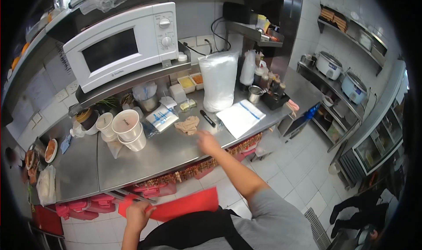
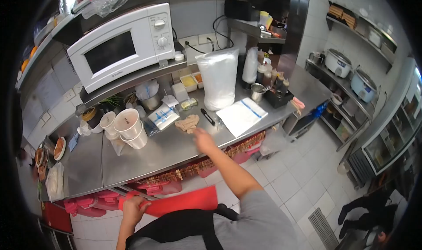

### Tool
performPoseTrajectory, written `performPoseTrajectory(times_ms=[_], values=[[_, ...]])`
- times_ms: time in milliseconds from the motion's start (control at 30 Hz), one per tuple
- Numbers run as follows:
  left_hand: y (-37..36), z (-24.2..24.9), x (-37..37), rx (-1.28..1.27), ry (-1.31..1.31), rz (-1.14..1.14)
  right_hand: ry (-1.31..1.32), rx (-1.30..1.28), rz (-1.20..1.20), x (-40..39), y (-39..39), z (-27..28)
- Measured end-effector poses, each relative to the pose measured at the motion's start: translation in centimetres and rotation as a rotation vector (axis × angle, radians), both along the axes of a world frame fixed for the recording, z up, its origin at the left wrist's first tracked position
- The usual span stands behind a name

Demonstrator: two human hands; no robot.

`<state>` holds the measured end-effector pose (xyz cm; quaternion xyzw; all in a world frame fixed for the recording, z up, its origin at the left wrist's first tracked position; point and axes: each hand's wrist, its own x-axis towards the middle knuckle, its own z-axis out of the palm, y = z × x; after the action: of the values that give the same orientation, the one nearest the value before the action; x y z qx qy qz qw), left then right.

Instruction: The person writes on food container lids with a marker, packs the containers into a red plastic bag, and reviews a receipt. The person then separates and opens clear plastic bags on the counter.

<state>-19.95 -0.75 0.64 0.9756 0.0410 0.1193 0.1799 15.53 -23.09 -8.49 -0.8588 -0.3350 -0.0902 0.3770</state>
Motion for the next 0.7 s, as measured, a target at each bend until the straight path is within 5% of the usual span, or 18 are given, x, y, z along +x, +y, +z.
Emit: performPoseTrajectory(times_ms=[133, 200, 433, 567, 633, 700], values=[[-2.2, -0.2, -1.1, 0.105, 0.054, -0.068, -0.156, -0.347, -0.082, 3.3, 7.5, 1.0], [-3.4, -0.2, -1.4, 0.065, 0.063, -0.082, -0.129, -0.336, -0.042, 6.4, 9.1, -3.6], [-6.2, 2.9, -1.7, -0.635, 0.397, 0.080, -0.107, -0.376, -0.060, 12.0, 6.5, -4.2], [-5.0, 2.8, -0.1, -0.066, 0.257, -0.006, -0.079, -0.371, -0.066, 5.6, 4.5, 6.0], [-6.1, 5.2, 2.7, 0.178, 0.208, 0.020, 0.030, -0.020, 0.456, 2.0, 4.5, 6.1], [-6.7, 5.8, 5.5, 0.184, -0.083, -0.080, 0.216, 0.017, 0.951, -5.5, 3.2, 9.6]])
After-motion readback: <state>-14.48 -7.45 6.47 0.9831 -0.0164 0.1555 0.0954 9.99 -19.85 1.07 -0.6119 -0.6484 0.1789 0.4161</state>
